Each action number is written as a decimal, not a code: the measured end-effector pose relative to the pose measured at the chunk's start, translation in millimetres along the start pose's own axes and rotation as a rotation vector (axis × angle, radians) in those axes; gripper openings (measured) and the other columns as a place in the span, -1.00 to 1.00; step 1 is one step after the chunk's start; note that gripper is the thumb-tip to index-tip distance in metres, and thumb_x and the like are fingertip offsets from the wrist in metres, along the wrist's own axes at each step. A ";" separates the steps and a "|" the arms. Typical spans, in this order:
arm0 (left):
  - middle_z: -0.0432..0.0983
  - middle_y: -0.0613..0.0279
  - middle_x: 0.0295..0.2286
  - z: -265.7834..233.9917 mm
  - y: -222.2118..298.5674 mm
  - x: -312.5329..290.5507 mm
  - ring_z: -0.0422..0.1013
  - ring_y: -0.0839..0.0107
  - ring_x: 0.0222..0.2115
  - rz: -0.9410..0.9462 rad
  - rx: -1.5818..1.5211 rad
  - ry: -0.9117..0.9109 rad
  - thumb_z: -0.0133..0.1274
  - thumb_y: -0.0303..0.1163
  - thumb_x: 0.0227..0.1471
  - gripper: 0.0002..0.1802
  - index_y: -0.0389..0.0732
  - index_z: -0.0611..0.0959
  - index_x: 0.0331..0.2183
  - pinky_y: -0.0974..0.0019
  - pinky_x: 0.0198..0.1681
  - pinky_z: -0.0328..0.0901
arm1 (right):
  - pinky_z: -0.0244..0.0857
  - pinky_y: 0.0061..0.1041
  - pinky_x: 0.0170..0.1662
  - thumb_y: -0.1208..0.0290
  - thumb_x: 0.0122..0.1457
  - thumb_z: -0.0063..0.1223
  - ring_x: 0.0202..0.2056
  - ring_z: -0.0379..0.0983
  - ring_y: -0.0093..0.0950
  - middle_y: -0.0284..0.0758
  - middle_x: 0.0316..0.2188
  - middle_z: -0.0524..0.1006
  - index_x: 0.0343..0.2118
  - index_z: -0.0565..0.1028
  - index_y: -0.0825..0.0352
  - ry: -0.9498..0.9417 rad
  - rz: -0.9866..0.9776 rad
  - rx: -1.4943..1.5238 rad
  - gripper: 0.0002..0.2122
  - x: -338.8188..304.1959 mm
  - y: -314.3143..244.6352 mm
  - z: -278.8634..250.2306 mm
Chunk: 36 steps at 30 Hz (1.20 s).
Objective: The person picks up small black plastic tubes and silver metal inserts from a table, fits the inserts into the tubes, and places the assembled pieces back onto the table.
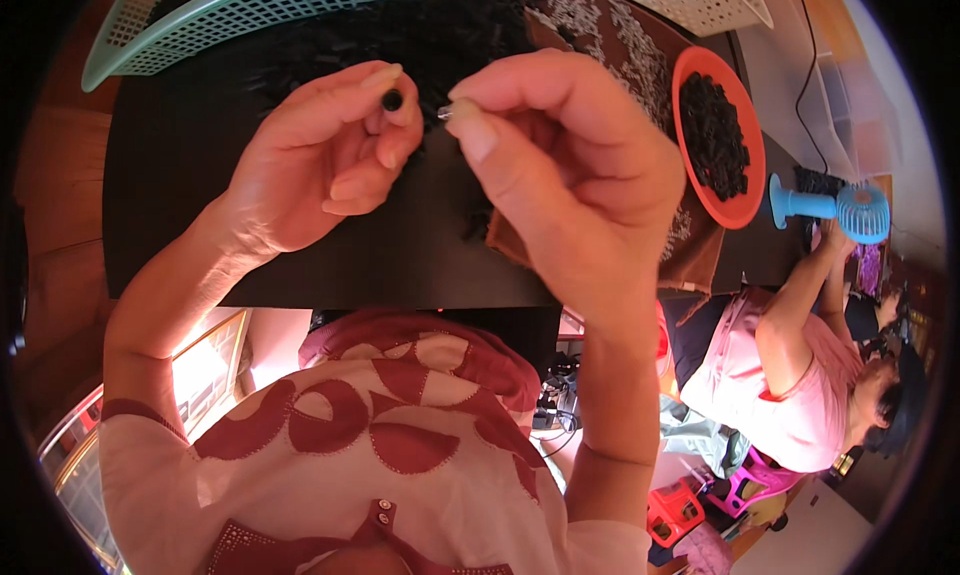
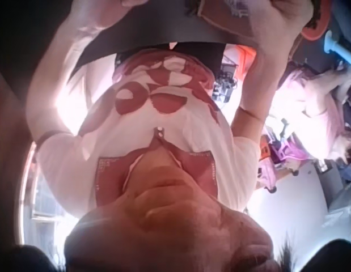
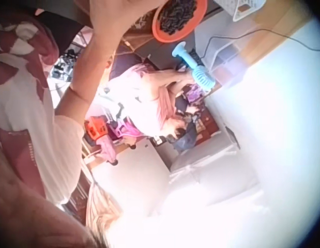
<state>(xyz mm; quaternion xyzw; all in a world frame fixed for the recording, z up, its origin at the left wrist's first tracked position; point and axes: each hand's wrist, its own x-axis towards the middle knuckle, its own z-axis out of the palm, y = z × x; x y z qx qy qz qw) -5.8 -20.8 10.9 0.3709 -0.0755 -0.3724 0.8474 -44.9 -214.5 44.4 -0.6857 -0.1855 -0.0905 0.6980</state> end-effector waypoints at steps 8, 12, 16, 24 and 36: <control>0.37 0.32 -0.57 -0.5 0.5 -1.2 0.09 0.66 -0.75 -0.027 -0.019 0.025 -0.20 -0.23 0.25 -0.72 -0.16 0.46 -0.43 0.56 -0.74 -0.04 | 0.28 -0.73 -0.33 0.74 0.13 0.00 -0.40 0.44 -0.64 -0.33 -0.37 0.43 -0.28 0.47 0.47 -0.074 -0.161 -0.107 -0.88 8.4 23.2 19.0; 0.35 0.33 -0.57 1.0 0.8 -1.4 0.09 0.65 -0.75 -0.010 -0.028 0.009 -0.19 -0.23 0.25 -0.71 -0.18 0.46 -0.44 0.55 -0.74 -0.06 | 0.28 -0.73 -0.35 0.75 0.12 0.00 -0.41 0.45 -0.62 -0.32 -0.36 0.43 -0.28 0.47 0.47 -0.076 -0.185 -0.106 -0.88 7.9 27.6 23.9; 0.35 0.34 -0.57 -1.3 0.3 1.1 0.09 0.65 -0.75 0.014 -0.043 0.055 -0.18 -0.23 0.24 -0.71 -0.19 0.47 -0.43 0.55 -0.74 -0.08 | 0.27 -0.74 -0.41 0.71 0.11 0.03 -0.42 0.44 -0.65 -0.33 -0.38 0.43 -0.30 0.47 0.45 -0.049 -0.172 -0.153 -0.90 7.5 25.6 26.0; 0.38 0.33 -0.58 4.6 4.2 0.5 0.11 0.64 -0.75 0.013 0.038 0.044 -0.20 -0.14 0.26 -0.67 -0.16 0.48 -0.40 0.55 -0.73 -0.07 | 0.24 -0.77 -0.47 0.60 0.13 0.09 -0.48 0.44 -0.70 -0.42 -0.52 0.42 -0.39 0.45 0.41 -0.038 -0.108 -0.182 -0.96 16.6 23.5 26.4; 0.45 0.20 -0.51 -2.2 14.5 1.4 0.24 0.49 -0.68 0.074 -0.202 0.041 -0.24 -0.22 0.28 -0.73 -0.15 0.45 -0.36 0.49 -0.66 0.06 | 0.20 -0.67 -0.40 0.58 0.10 0.08 -0.49 0.31 -0.66 -0.44 -0.55 0.41 -0.35 0.49 0.39 -0.147 0.150 -0.652 -0.94 6.7 18.5 -28.9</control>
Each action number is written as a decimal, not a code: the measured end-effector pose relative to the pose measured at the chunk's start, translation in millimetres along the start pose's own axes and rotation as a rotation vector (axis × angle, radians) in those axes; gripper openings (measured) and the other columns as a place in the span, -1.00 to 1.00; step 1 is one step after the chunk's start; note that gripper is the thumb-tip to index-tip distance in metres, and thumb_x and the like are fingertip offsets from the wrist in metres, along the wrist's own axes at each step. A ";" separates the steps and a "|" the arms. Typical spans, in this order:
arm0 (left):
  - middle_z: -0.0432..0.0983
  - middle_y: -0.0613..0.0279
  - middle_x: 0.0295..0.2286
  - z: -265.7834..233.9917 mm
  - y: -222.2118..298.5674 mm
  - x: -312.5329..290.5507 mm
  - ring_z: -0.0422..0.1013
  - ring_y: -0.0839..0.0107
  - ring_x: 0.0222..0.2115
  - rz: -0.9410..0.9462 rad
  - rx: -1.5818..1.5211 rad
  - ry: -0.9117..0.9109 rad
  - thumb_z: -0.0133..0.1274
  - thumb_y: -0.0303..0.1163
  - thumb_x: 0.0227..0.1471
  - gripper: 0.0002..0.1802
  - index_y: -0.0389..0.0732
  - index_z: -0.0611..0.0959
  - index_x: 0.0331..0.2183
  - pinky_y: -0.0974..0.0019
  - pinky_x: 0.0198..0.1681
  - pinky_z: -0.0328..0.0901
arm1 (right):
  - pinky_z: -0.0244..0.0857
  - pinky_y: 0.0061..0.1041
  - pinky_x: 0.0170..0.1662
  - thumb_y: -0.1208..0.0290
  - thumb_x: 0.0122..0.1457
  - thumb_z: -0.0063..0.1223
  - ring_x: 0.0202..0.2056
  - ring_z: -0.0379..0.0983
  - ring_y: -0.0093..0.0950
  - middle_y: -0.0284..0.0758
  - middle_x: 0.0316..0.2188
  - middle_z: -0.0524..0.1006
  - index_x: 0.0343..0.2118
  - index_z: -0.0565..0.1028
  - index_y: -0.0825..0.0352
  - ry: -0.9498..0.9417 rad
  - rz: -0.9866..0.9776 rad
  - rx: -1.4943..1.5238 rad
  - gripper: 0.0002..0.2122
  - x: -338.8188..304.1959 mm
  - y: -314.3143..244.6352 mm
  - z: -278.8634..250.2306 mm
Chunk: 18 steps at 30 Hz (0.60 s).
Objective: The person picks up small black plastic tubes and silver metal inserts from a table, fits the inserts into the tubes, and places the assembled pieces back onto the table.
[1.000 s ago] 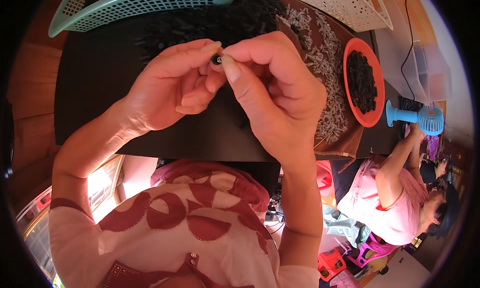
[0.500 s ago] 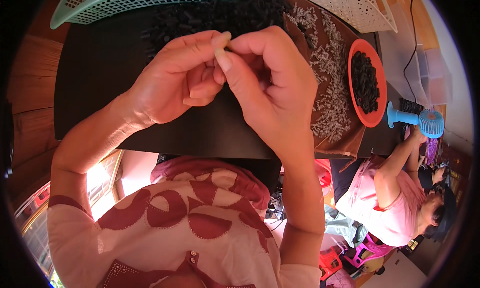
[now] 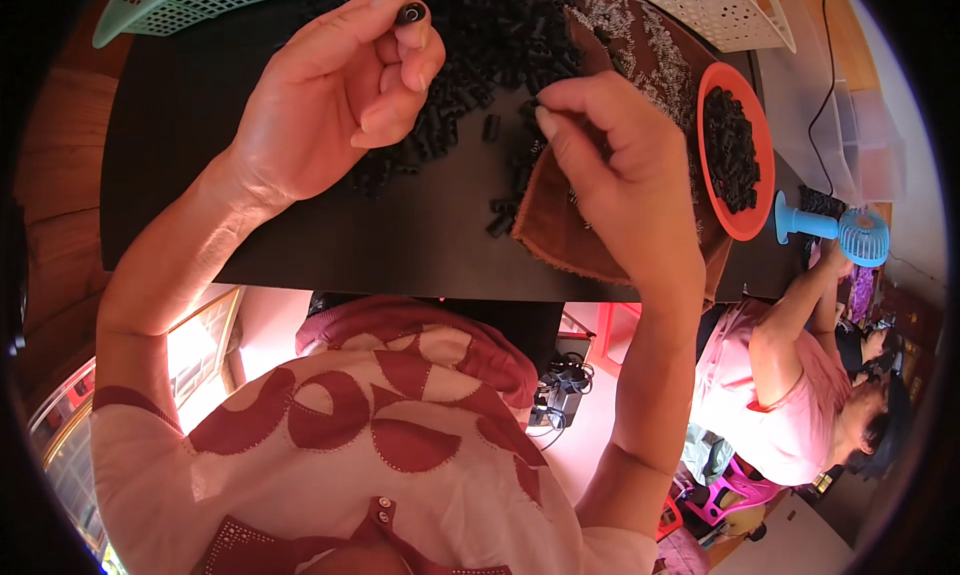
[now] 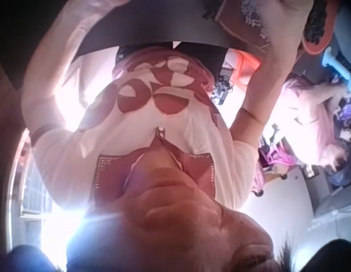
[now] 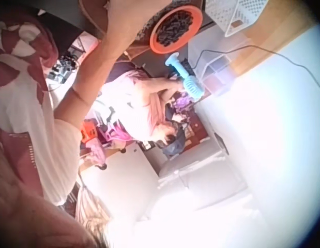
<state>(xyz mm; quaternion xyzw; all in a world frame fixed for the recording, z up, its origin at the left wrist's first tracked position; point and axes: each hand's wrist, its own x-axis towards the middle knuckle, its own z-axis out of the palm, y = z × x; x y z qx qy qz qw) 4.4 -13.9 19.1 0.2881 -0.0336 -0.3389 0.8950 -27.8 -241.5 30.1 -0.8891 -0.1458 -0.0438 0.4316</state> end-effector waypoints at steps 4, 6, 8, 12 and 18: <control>0.44 0.19 -0.52 -9.4 -3.1 4.5 0.24 0.47 -0.69 0.082 0.023 0.026 -0.23 -0.23 0.27 -0.73 -0.16 0.44 -0.39 0.48 -0.66 0.07 | 0.24 -0.51 -0.40 0.59 0.06 0.07 -0.50 0.36 -0.39 -0.28 -0.52 0.38 -0.36 0.47 0.38 -0.080 -0.095 -0.149 -0.92 4.3 -0.4 1.0; 0.44 0.19 -0.52 -15.3 -2.3 8.2 0.23 0.47 -0.69 0.084 0.011 -0.014 -0.22 -0.24 0.27 -0.74 -0.16 0.44 -0.39 0.47 -0.66 0.07 | 0.25 -0.48 -0.39 0.58 0.06 0.07 -0.48 0.38 -0.35 -0.26 -0.52 0.40 -0.36 0.47 0.37 -0.096 -0.114 -0.212 -0.92 7.6 0.1 1.9; 0.43 0.19 -0.52 -16.7 -2.1 10.2 0.22 0.47 -0.69 0.158 0.050 -0.023 -0.21 -0.26 0.26 -0.76 -0.16 0.44 -0.39 0.46 -0.66 0.07 | 0.27 -0.40 -0.37 0.58 0.06 0.04 -0.45 0.40 -0.26 -0.24 -0.49 0.42 -0.34 0.47 0.37 -0.096 -0.175 -0.230 -0.91 12.9 3.2 4.3; 0.43 0.19 -0.52 -5.5 -1.4 6.2 0.21 0.47 -0.69 0.101 0.017 0.115 -0.19 -0.27 0.24 -0.77 -0.16 0.44 -0.41 0.45 -0.66 0.07 | 0.29 -0.34 -0.36 0.58 0.05 0.02 -0.42 0.42 -0.22 -0.24 -0.45 0.42 -0.31 0.49 0.33 -0.090 -0.255 -0.308 -0.87 27.9 7.8 19.2; 0.42 0.19 -0.53 -20.2 1.3 4.5 0.20 0.47 -0.69 0.108 -0.014 0.062 -0.17 -0.27 0.22 -0.77 -0.17 0.44 -0.43 0.44 -0.66 0.07 | 0.32 -0.28 -0.35 0.57 0.04 0.01 -0.39 0.43 -0.20 -0.25 -0.40 0.40 -0.25 0.50 0.23 -0.185 -0.255 -0.605 -0.81 25.0 5.9 17.8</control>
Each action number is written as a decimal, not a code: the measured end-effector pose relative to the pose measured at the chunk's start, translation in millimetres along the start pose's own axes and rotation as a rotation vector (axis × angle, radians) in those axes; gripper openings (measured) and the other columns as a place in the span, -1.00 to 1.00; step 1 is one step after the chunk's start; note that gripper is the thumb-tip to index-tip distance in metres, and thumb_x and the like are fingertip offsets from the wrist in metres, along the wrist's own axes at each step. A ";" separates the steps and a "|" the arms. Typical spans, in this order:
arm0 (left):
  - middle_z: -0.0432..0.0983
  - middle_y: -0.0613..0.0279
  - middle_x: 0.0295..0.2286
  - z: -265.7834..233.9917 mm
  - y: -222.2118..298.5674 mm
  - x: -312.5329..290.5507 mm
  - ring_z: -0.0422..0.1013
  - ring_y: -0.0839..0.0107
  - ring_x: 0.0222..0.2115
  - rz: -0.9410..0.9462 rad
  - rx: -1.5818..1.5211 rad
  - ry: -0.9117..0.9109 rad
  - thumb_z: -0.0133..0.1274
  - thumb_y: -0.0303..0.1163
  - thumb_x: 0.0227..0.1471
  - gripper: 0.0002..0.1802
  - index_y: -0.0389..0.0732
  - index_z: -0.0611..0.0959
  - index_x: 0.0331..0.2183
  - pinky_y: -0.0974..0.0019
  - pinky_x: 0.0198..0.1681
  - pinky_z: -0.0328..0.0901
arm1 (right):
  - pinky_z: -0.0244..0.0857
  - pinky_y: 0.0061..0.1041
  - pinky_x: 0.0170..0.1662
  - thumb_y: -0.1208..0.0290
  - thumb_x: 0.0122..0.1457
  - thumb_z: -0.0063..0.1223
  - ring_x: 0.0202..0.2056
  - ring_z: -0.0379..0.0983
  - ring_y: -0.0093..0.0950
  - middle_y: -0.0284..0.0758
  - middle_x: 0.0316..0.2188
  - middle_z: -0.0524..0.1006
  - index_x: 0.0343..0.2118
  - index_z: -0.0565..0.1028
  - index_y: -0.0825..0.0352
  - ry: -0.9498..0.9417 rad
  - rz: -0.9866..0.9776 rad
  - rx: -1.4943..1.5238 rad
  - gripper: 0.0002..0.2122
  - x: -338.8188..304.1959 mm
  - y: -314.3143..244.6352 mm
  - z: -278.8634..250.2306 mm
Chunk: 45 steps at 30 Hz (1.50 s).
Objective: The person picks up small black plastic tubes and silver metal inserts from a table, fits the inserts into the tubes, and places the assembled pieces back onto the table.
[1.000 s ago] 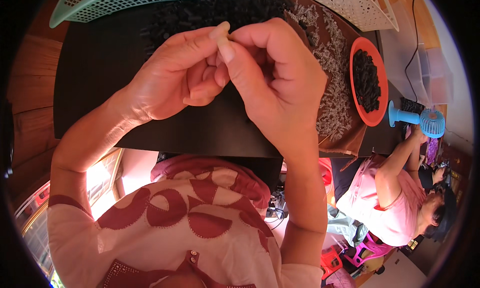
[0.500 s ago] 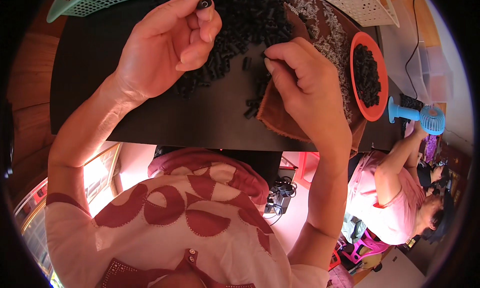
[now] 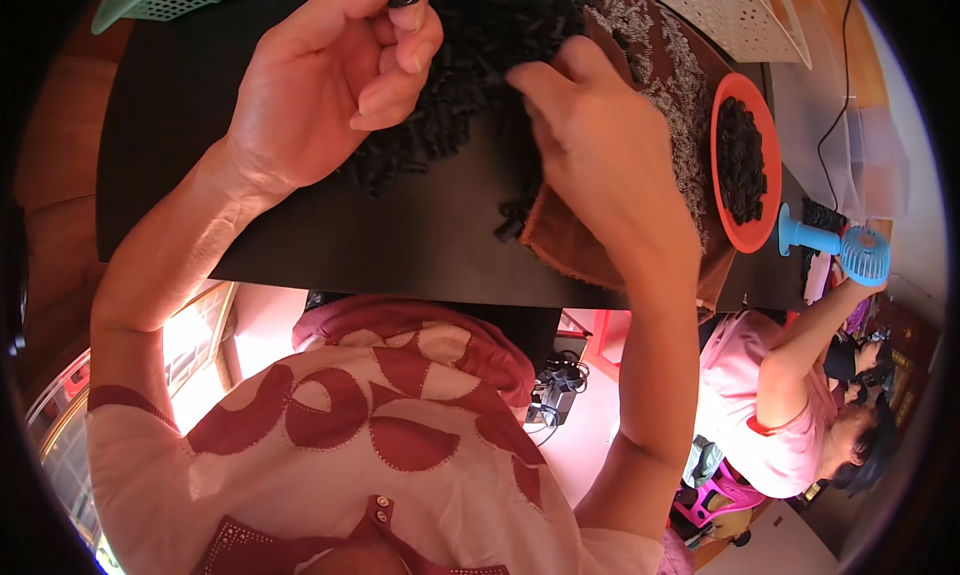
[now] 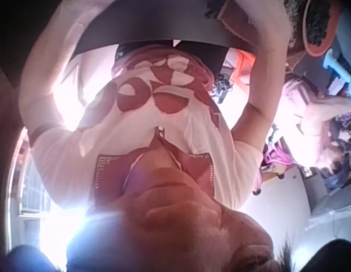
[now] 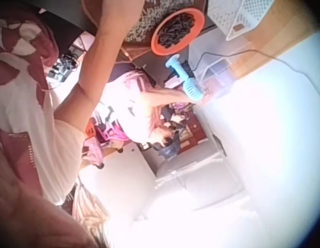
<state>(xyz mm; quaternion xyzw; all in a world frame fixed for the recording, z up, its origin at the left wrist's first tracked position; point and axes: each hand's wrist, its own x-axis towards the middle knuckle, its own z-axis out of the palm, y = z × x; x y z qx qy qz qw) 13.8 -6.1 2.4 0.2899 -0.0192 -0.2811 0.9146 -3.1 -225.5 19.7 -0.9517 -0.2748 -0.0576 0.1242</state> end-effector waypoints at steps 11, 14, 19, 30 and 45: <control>0.42 0.19 -0.54 -3.6 -3.7 2.8 0.22 0.47 -0.69 0.064 0.047 -0.025 -0.15 -0.26 0.21 -0.75 -0.18 0.44 -0.45 0.44 -0.66 0.08 | 0.28 -0.31 -0.37 0.64 0.03 0.00 -0.41 0.42 -0.19 -0.21 -0.44 0.40 -0.32 0.48 0.36 0.047 0.044 0.269 -0.86 -16.9 -2.6 -4.7; 0.42 0.19 -0.55 -2.3 -3.8 0.8 0.22 0.45 -0.69 0.030 0.024 -0.054 -0.16 -0.25 0.21 -0.74 -0.18 0.44 -0.45 0.44 -0.65 0.08 | 0.27 -0.31 -0.38 0.63 0.03 0.01 -0.42 0.41 -0.19 -0.21 -0.44 0.40 -0.31 0.47 0.36 0.058 0.063 0.295 -0.86 -19.1 2.9 -8.7; 0.42 0.20 -0.55 13.2 -0.8 -3.9 0.20 0.44 -0.70 0.017 0.067 0.021 -0.15 -0.25 0.20 -0.75 -0.18 0.44 -0.45 0.44 -0.65 0.07 | 0.29 -0.30 -0.39 0.58 0.06 0.02 -0.43 0.42 -0.19 -0.21 -0.41 0.41 -0.28 0.47 0.35 0.106 -0.011 0.224 -0.86 -9.7 -5.9 -2.3; 0.42 0.20 -0.54 -6.7 -2.0 -2.5 0.20 0.44 -0.70 0.056 0.029 -0.063 -0.15 -0.27 0.20 -0.76 -0.18 0.44 -0.45 0.44 -0.65 0.07 | 0.31 -0.28 -0.36 0.56 0.06 0.03 -0.41 0.43 -0.17 -0.21 -0.42 0.40 -0.30 0.49 0.33 0.045 0.059 0.102 -0.87 -8.6 -6.4 -4.5; 0.41 0.15 -0.58 -0.6 1.1 -5.3 0.21 0.42 -0.72 0.054 0.100 -0.062 -0.17 -0.28 0.21 -0.73 -0.22 0.45 -0.47 0.43 -0.66 0.06 | 0.33 -0.27 -0.38 0.49 0.05 0.07 -0.41 0.43 -0.19 -0.27 -0.42 0.40 -0.34 0.48 0.28 0.067 -0.010 0.010 -0.90 6.5 -12.1 -2.0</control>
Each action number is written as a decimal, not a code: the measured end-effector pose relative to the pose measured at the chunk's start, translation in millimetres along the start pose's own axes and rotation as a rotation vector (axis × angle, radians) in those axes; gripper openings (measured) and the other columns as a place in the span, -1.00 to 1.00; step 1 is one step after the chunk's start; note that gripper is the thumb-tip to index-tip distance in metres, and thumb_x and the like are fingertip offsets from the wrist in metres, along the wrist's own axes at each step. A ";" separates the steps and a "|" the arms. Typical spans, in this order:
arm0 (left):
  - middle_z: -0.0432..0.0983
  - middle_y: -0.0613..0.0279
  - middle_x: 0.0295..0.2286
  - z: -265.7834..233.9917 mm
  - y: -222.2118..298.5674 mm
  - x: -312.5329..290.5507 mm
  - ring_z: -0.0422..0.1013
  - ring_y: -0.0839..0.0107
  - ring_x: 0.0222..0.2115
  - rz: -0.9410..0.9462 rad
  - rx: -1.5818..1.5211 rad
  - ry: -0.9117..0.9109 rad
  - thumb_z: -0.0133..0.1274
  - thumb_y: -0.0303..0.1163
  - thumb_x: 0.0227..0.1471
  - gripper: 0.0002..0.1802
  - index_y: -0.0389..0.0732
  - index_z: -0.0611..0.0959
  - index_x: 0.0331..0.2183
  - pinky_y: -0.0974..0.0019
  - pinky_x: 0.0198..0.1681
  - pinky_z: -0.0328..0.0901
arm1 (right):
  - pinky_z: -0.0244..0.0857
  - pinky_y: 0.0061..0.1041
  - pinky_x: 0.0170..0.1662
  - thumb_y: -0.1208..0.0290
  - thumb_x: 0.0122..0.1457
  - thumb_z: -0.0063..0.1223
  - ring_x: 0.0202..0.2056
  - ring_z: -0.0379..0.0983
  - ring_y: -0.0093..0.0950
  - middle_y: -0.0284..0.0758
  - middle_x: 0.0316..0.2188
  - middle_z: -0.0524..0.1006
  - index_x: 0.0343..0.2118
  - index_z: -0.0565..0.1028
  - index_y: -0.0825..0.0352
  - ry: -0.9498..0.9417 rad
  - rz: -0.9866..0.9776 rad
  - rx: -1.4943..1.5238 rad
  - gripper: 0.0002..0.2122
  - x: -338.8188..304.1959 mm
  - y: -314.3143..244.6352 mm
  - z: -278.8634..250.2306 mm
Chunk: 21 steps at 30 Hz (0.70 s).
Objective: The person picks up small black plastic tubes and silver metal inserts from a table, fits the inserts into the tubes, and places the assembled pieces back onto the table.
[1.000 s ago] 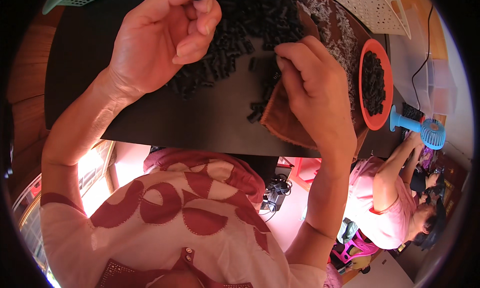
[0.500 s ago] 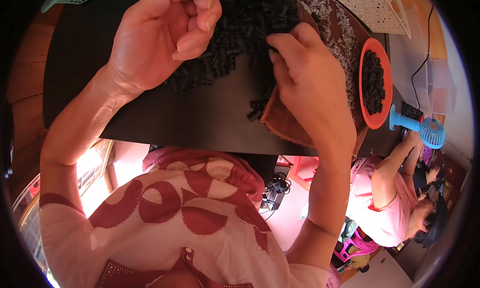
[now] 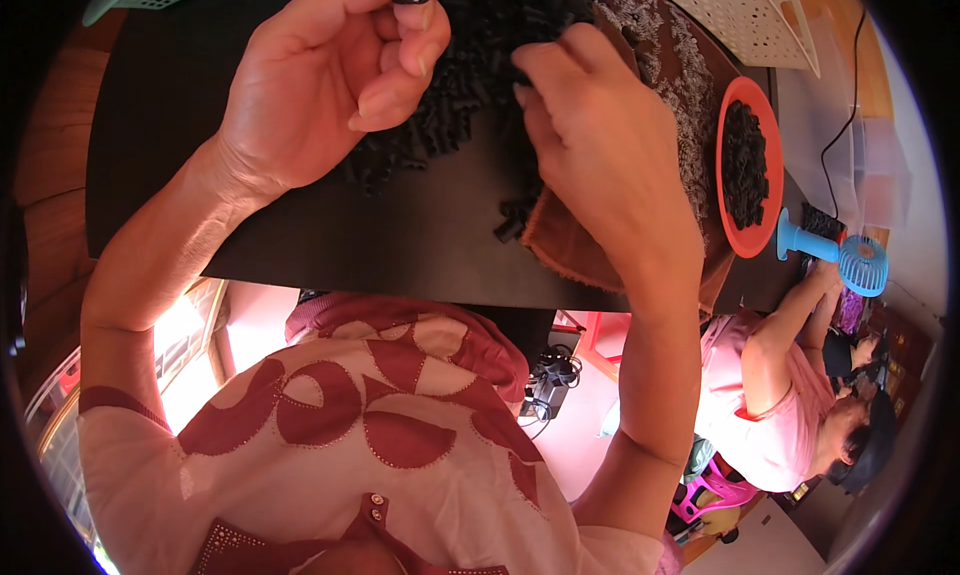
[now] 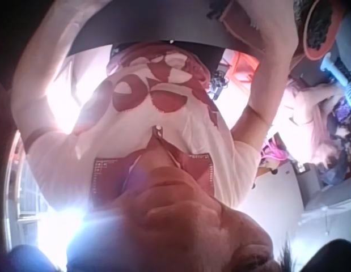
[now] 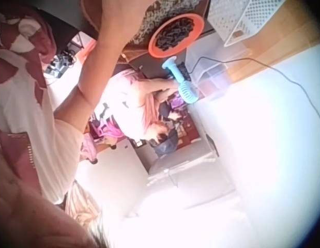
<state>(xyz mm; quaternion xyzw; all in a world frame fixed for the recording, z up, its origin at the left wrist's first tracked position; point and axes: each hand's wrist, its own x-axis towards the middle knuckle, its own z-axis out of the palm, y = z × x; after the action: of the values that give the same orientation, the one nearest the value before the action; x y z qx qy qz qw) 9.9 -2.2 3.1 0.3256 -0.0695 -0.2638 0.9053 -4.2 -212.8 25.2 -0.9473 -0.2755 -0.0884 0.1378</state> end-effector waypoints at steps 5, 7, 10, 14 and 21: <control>0.42 0.14 -0.57 6.3 3.1 -0.8 0.23 0.41 -0.71 -0.056 -0.048 0.002 -0.17 -0.29 0.21 -0.73 -0.24 0.47 -0.45 0.42 -0.66 0.06 | 0.33 -0.29 -0.43 0.48 0.05 0.08 -0.45 0.43 -0.22 -0.30 -0.42 0.40 -0.35 0.48 0.28 0.010 -0.017 0.028 -0.91 -8.3 3.5 1.0; 0.42 0.14 -0.57 5.2 1.1 1.5 0.23 0.41 -0.71 -0.050 -0.037 -0.006 -0.17 -0.30 0.22 -0.72 -0.25 0.47 -0.45 0.43 -0.66 0.06 | 0.32 -0.29 -0.44 0.49 0.04 0.08 -0.46 0.43 -0.22 -0.30 -0.42 0.39 -0.36 0.47 0.28 0.017 -0.030 0.013 -0.91 -8.3 3.0 1.8; 0.42 0.13 -0.57 3.6 -1.0 2.5 0.24 0.41 -0.71 -0.036 -0.009 -0.016 -0.18 -0.30 0.22 -0.72 -0.25 0.47 -0.45 0.43 -0.66 0.06 | 0.32 -0.29 -0.44 0.49 0.05 0.08 -0.46 0.43 -0.22 -0.30 -0.42 0.39 -0.36 0.47 0.28 0.012 -0.026 -0.017 -0.91 -7.5 2.2 -1.5; 0.43 0.13 -0.57 6.9 1.4 2.3 0.26 0.42 -0.70 -0.065 -0.025 -0.021 -0.18 -0.30 0.23 -0.72 -0.27 0.48 -0.44 0.44 -0.65 0.07 | 0.32 -0.30 -0.44 0.50 0.04 0.07 -0.46 0.43 -0.23 -0.30 -0.42 0.39 -0.37 0.48 0.30 0.013 -0.023 0.014 -0.92 -6.9 3.2 -0.5; 0.44 0.14 -0.58 4.5 -3.5 -0.5 0.26 0.42 -0.70 -0.073 -0.064 0.049 -0.17 -0.32 0.23 -0.73 -0.26 0.48 -0.44 0.45 -0.66 0.08 | 0.33 -0.30 -0.43 0.52 0.01 0.08 -0.47 0.44 -0.23 -0.31 -0.42 0.40 -0.38 0.49 0.31 0.006 -0.035 -0.025 -0.91 -8.6 3.7 0.4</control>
<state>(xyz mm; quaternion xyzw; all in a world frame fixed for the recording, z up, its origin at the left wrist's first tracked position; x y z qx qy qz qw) 6.7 -6.8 4.4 0.3052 -0.0268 -0.2905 0.9065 -9.2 -220.0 22.0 -0.9437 -0.2903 -0.0971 0.1252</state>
